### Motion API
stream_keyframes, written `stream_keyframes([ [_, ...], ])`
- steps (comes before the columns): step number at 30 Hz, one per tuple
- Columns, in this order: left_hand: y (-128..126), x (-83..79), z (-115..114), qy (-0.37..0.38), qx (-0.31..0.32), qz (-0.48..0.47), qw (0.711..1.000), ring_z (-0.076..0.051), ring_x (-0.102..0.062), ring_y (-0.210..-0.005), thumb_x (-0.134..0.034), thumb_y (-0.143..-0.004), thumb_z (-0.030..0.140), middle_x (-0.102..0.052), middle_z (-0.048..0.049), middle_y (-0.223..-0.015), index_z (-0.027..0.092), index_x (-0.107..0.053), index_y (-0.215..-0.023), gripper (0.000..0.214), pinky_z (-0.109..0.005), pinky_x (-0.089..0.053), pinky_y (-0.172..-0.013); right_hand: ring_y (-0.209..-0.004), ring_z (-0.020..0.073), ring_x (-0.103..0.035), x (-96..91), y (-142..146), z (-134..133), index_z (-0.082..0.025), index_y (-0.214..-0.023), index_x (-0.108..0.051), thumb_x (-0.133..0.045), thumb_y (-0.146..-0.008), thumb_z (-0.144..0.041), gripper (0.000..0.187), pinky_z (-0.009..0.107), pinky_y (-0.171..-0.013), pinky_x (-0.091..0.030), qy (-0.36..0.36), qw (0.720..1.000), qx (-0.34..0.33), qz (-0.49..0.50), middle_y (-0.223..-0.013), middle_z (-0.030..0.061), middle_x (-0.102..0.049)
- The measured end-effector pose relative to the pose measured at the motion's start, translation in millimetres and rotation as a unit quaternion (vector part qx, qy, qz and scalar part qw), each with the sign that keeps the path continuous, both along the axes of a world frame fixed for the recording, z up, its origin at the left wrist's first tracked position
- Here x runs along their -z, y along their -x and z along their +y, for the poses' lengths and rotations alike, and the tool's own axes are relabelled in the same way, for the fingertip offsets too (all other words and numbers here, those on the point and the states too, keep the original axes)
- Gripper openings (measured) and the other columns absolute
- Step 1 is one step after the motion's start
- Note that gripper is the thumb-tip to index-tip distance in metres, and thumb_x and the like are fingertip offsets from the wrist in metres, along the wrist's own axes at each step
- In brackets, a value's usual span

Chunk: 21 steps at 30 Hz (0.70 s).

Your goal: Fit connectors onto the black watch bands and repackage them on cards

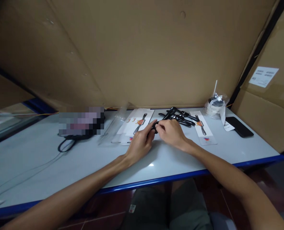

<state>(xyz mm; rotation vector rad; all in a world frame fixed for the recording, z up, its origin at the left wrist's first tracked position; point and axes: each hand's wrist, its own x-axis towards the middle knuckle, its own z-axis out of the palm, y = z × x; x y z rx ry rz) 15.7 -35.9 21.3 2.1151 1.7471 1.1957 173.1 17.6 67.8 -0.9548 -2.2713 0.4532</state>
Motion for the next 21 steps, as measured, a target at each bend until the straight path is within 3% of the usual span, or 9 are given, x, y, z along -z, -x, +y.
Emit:
stream_keyframes([
  [4, 2, 1.5, 2, -0.010, 0.000, 0.012, 1.000, -0.021, -0.068, -0.074, -0.042, -0.097, 0.022, -0.076, -0.0097, -0.089, 0.014, -0.050, -0.150, 0.054, -0.031, -0.051, -0.070, -0.052, 0.0108, -0.053, -0.1, 1, 1, -0.016, -0.067, -0.066, -0.052, -0.096, -0.018, 0.032, 0.024, -0.059, -0.035, 0.096, 0.992, -0.033, 0.069, -0.055, -0.0006, -0.065],
  [8, 2, 1.3, 2, 0.008, -0.005, 0.015, 1.000, -0.022, -0.069, -0.076, -0.041, -0.097, 0.021, -0.077, -0.0112, -0.094, 0.013, -0.049, -0.150, 0.055, -0.031, -0.050, -0.071, -0.054, 0.0112, -0.056, 3.6, 2, 2, -0.016, -0.066, -0.065, -0.051, -0.095, -0.017, 0.031, 0.023, -0.061, -0.038, 0.106, 0.990, -0.036, 0.085, -0.054, -0.0009, -0.065],
  [12, 1, -0.4, 2, 0.015, 0.000, -0.012, 1.000, -0.020, -0.064, -0.069, -0.043, -0.095, 0.021, -0.074, -0.0071, -0.084, 0.015, -0.053, -0.147, 0.053, -0.029, -0.046, -0.068, -0.053, 0.0113, -0.056, 6.7, 4, 3, -0.017, -0.064, -0.064, -0.050, -0.093, -0.016, 0.032, 0.023, -0.061, -0.039, 0.133, 0.985, -0.041, 0.106, -0.052, -0.0011, -0.064],
  [16, -2, -4.3, 7, 0.038, 0.048, -0.164, 0.985, -0.014, -0.052, -0.055, -0.048, -0.095, 0.030, -0.059, 0.0010, -0.065, 0.014, -0.063, -0.127, 0.039, -0.024, -0.038, -0.056, -0.046, 0.0109, -0.051, 1.3, 1, 8, -0.017, -0.064, -0.066, -0.051, -0.094, -0.026, 0.035, 0.024, -0.056, -0.038, 0.154, 0.976, -0.039, 0.149, -0.046, -0.0029, -0.057],
  [21, -3, -11.2, 13, 0.128, 0.100, -0.368, 0.916, -0.007, -0.032, -0.038, -0.058, -0.088, 0.048, -0.043, 0.0094, -0.054, 0.018, -0.055, -0.097, 0.031, -0.020, -0.024, -0.038, -0.046, 0.0114, -0.048, -5.0, -11, 29, -0.019, -0.064, -0.062, -0.051, -0.096, -0.052, 0.047, 0.025, -0.056, -0.038, 0.093, 0.962, 0.020, 0.257, -0.044, -0.0039, -0.050],
])
